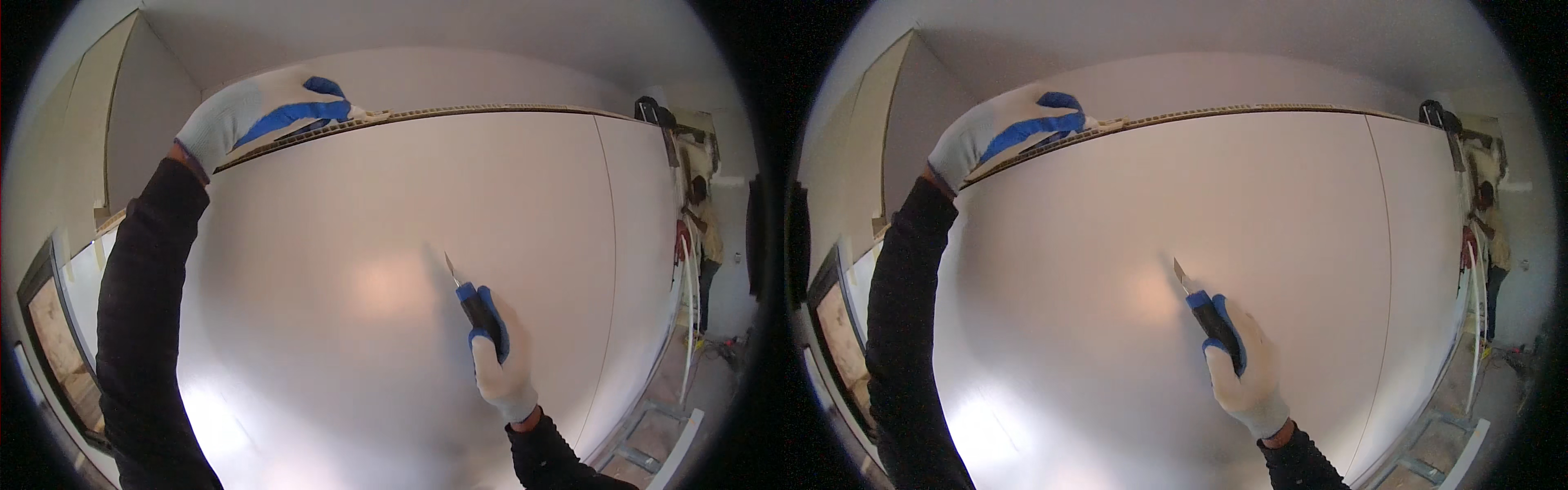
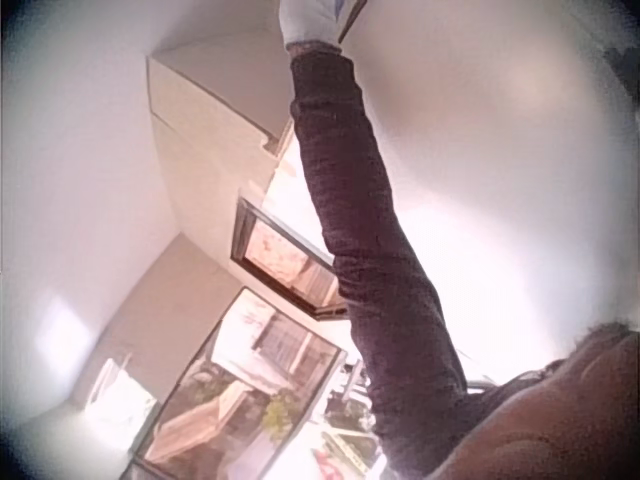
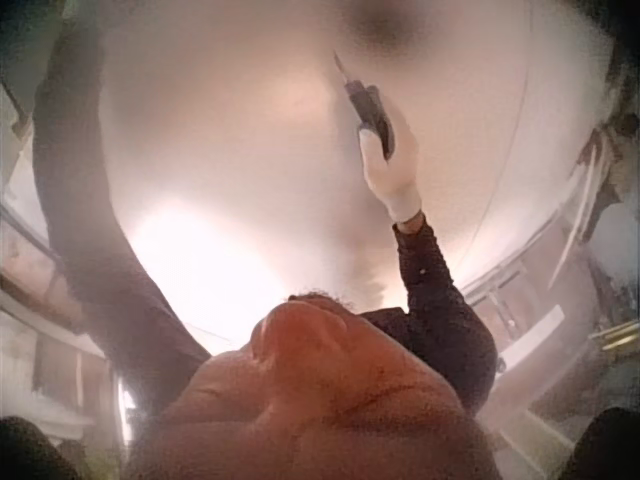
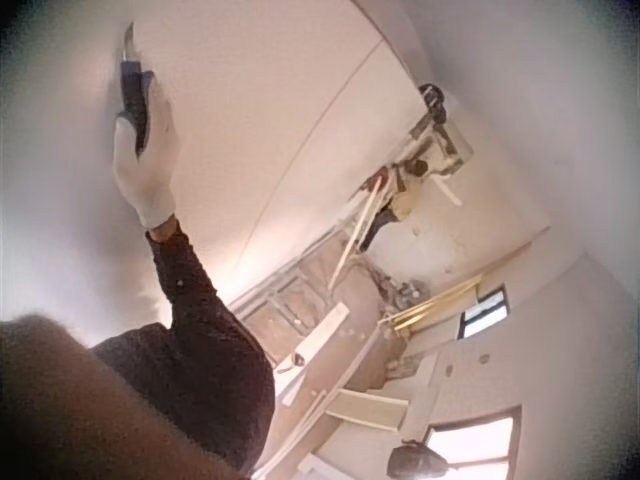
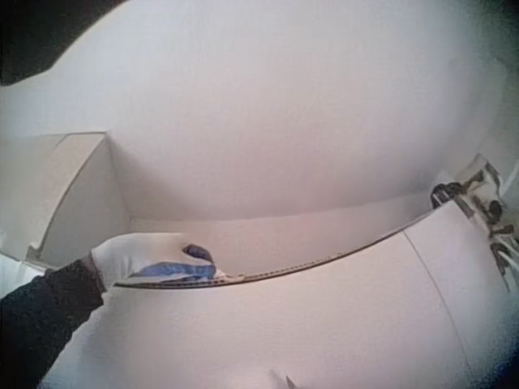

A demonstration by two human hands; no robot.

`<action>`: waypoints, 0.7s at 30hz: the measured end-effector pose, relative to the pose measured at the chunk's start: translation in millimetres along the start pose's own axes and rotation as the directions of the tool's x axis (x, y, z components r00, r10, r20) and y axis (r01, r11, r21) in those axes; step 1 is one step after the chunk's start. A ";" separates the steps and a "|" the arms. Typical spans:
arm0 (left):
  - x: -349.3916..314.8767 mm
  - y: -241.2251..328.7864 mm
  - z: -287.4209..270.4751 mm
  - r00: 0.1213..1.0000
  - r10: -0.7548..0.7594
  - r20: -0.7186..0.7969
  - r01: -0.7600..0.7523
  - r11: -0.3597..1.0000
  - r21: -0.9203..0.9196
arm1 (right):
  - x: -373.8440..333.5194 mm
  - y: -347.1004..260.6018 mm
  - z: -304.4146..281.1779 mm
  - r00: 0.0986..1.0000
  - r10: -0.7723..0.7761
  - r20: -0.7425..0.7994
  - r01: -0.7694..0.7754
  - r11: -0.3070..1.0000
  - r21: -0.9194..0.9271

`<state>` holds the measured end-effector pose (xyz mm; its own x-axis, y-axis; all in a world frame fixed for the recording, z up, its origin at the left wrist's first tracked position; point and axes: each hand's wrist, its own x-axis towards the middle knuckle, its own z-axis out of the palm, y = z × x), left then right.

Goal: The person trims a white PVC panel along the top edge using a utility knife while wearing gloves.

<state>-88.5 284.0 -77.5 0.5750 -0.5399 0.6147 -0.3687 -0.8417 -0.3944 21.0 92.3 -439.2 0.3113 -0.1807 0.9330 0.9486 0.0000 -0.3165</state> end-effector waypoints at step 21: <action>-85.7 22.2 71.4 0.839 0.533 -0.111 -0.338 0.670 0.661 | -41.4 29.5 -24.4 0.982 0.187 0.022 -0.186 0.940 0.287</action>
<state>-93.8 311.6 -187.8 0.2051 -0.9014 0.3814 0.0417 -0.3813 -0.9235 34.8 75.8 -491.3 0.4846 -0.1556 0.8608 0.8501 0.3155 -0.4216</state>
